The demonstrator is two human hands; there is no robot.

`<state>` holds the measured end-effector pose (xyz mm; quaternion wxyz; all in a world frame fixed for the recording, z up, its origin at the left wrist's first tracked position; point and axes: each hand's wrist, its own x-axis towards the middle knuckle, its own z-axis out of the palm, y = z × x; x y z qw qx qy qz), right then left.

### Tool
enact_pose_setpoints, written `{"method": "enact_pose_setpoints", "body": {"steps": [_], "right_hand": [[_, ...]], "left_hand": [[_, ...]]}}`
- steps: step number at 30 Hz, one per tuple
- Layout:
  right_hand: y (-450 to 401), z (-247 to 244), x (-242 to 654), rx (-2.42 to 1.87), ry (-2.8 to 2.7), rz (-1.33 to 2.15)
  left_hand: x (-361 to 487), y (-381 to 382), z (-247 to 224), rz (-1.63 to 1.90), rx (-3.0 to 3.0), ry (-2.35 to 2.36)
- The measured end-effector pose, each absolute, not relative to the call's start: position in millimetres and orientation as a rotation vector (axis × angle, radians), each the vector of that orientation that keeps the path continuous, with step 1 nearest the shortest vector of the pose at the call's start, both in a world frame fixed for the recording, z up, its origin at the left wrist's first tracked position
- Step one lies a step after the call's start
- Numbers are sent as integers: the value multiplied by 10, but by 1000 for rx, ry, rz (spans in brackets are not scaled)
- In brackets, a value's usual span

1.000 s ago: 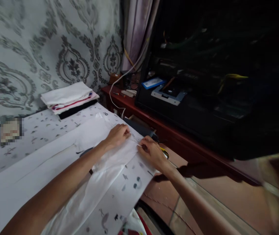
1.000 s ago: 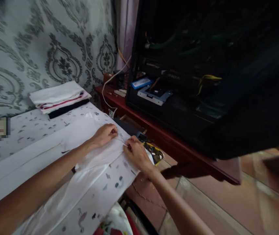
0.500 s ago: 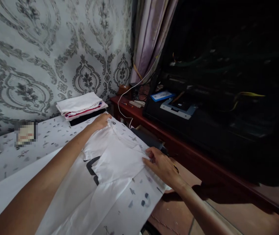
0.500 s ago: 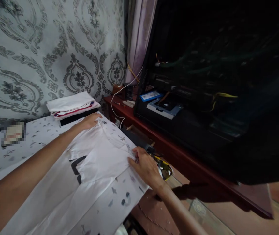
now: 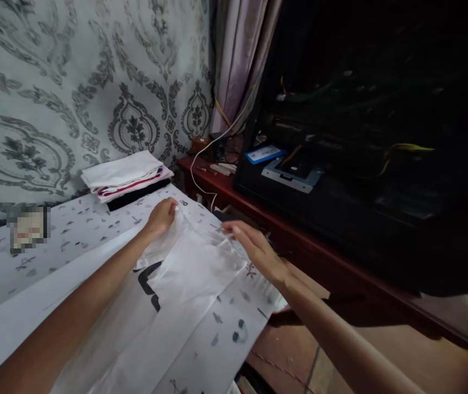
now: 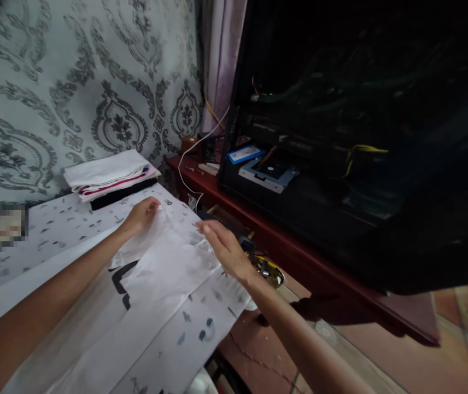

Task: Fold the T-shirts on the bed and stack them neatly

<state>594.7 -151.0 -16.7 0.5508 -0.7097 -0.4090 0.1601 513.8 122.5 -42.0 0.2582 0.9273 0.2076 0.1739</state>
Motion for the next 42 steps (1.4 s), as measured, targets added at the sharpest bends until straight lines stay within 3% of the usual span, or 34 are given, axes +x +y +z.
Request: {"method": "enact_pose_setpoints", "body": {"steps": [5, 11, 29, 42], "right_hand": [[-267, -115, 6361, -1181, -637, 842], [569, -391, 6646, -1130, -382, 919], [690, -592, 6726, -948, -460, 1061], [707, -542, 6678, -1004, -449, 1044]], "left_hand": [[4789, 1113, -557, 486, 2616, 537], [4778, 1089, -608, 329, 2809, 520], [4986, 1185, -449, 128, 2846, 553], [4981, 1178, -504, 171, 2833, 569]]}}
